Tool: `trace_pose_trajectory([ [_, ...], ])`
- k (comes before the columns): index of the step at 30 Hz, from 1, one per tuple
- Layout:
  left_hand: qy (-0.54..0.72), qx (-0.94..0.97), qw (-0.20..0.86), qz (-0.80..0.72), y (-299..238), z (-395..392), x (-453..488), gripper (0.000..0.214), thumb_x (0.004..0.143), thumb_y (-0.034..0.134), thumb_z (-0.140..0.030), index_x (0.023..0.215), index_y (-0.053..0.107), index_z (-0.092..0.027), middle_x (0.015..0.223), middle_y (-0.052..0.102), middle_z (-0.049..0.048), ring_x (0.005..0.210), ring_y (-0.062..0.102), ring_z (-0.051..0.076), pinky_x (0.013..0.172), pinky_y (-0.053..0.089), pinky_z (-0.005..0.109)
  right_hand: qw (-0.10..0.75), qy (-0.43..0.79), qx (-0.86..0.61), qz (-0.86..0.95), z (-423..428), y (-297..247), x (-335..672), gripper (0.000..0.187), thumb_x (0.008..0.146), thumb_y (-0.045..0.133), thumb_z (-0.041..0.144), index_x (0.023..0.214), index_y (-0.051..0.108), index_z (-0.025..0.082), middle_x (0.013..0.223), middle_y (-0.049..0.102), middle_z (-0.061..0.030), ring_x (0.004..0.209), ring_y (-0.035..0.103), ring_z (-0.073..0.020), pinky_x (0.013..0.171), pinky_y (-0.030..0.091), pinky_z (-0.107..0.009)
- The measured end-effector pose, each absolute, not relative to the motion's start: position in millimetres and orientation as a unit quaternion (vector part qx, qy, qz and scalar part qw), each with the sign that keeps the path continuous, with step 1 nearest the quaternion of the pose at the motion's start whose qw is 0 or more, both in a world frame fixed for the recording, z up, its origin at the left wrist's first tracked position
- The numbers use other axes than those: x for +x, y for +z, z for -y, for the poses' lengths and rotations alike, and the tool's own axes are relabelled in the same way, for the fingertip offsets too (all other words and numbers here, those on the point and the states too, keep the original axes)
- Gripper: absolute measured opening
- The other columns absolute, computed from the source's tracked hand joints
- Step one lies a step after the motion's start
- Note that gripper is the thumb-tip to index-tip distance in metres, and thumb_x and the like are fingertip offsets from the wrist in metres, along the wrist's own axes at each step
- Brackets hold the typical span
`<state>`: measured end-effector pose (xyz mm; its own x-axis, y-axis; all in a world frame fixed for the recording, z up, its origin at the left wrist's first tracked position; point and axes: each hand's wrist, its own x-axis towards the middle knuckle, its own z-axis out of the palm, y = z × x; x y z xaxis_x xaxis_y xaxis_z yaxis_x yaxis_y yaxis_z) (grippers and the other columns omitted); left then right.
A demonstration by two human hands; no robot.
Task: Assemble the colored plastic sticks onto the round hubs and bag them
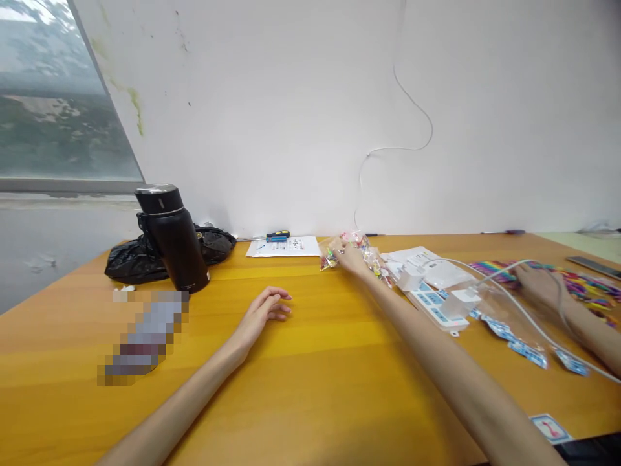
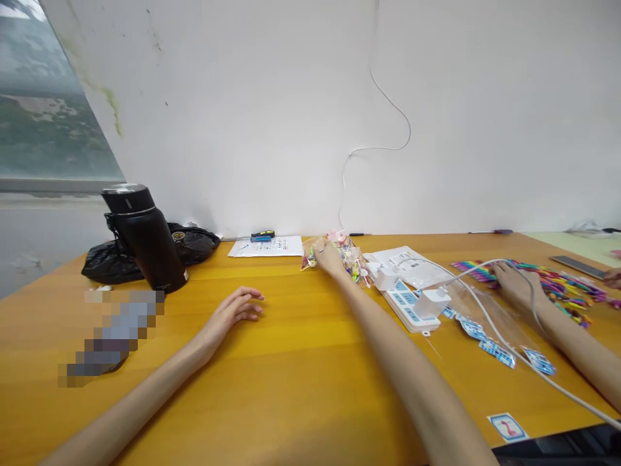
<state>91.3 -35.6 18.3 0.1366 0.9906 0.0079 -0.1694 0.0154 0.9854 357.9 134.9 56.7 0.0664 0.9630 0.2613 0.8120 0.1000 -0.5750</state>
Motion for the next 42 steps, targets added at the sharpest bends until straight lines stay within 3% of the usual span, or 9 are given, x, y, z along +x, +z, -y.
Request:
trace_pose_trajectory([
  [4, 0.509, 0.484, 0.575, -0.420, 18.0, 34.8, 90.9, 0.034, 0.086, 0.064, -0.050, 0.099, 0.062, -0.019, 0.113, 0.067, 0.0092, 0.091, 0.068, 0.021, 0.083, 0.054, 0.032, 0.327, 0.088, -0.646, 0.684, -116.3, 58.7, 358.7, 0.038, 0.095, 0.052, 0.031, 0.124, 0.060, 0.007, 0.122, 0.068, -0.0252, 0.114, 0.065, -0.0332, 0.099, 0.047, -0.039],
  [7, 0.513, 0.483, 0.572, -0.420, 16.8, 33.4, 90.4, 0.034, 0.086, 0.065, -0.050, 0.098, 0.063, -0.018, 0.111, 0.068, 0.0095, 0.089, 0.068, 0.020, 0.082, 0.055, 0.033, 0.368, 0.060, -0.594, 0.713, -83.8, 56.6, 367.9, 0.036, 0.097, 0.049, 0.031, 0.128, 0.057, 0.014, 0.129, 0.066, -0.0174, 0.119, 0.063, -0.0270, 0.102, 0.044, -0.036],
  [10, 0.514, 0.489, 0.570, -0.416, 14.1, 31.5, 89.7, 0.033, 0.084, 0.067, -0.048, 0.096, 0.064, -0.018, 0.107, 0.070, 0.0094, 0.086, 0.068, 0.020, 0.081, 0.055, 0.034, 0.381, 0.111, -0.526, 0.752, -48.3, 43.8, 384.8, 0.023, 0.096, 0.046, 0.028, 0.106, 0.064, 0.019, 0.094, 0.074, -0.0070, 0.086, 0.068, -0.0216, 0.082, 0.049, -0.032],
  [13, 0.503, 0.511, 0.559, -0.416, 10.4, 29.6, 89.1, 0.027, 0.081, 0.070, -0.041, 0.092, 0.066, -0.017, 0.098, 0.072, 0.0081, 0.084, 0.068, 0.019, 0.083, 0.055, 0.034, 0.328, 0.177, -0.501, 0.781, -24.5, 25.4, 399.3, 0.021, 0.094, 0.047, 0.026, 0.097, 0.066, 0.020, 0.074, 0.069, -0.0012, 0.069, 0.063, -0.0185, 0.069, 0.044, -0.028],
  [20, 0.480, 0.557, 0.538, -0.413, 6.3, 28.3, 89.0, 0.022, 0.084, 0.065, -0.038, 0.091, 0.065, -0.018, 0.094, 0.071, 0.0065, 0.087, 0.067, 0.019, 0.087, 0.052, 0.033, 0.295, 0.206, -0.493, 0.792, -22.8, 13.1, 401.4, 0.023, 0.093, 0.048, 0.028, 0.096, 0.069, 0.018, 0.072, 0.063, 0.0000, 0.067, 0.057, -0.0174, 0.065, 0.038, -0.027],
  [27, 0.442, 0.602, 0.528, -0.403, 9.5, 29.0, 89.9, 0.020, 0.087, 0.062, -0.038, 0.089, 0.066, -0.018, 0.091, 0.071, 0.0067, 0.083, 0.065, 0.019, 0.085, 0.049, 0.033, 0.295, 0.200, -0.489, 0.796, -21.0, 15.2, 400.3, 0.024, 0.093, 0.047, 0.025, 0.096, 0.069, 0.018, 0.073, 0.064, 0.0000, 0.067, 0.058, -0.0173, 0.065, 0.038, -0.027],
  [42, 0.379, 0.667, 0.517, -0.379, 10.4, 31.5, 88.5, 0.015, 0.089, 0.054, -0.025, 0.096, 0.066, -0.020, 0.099, 0.073, 0.0077, 0.097, 0.065, 0.023, 0.092, 0.046, 0.036, 0.289, 0.195, -0.490, 0.799, -19.5, 16.6, 400.5, 0.024, 0.093, 0.047, 0.026, 0.097, 0.069, 0.018, 0.076, 0.067, -0.0012, 0.070, 0.060, -0.0186, 0.067, 0.039, -0.027],
])
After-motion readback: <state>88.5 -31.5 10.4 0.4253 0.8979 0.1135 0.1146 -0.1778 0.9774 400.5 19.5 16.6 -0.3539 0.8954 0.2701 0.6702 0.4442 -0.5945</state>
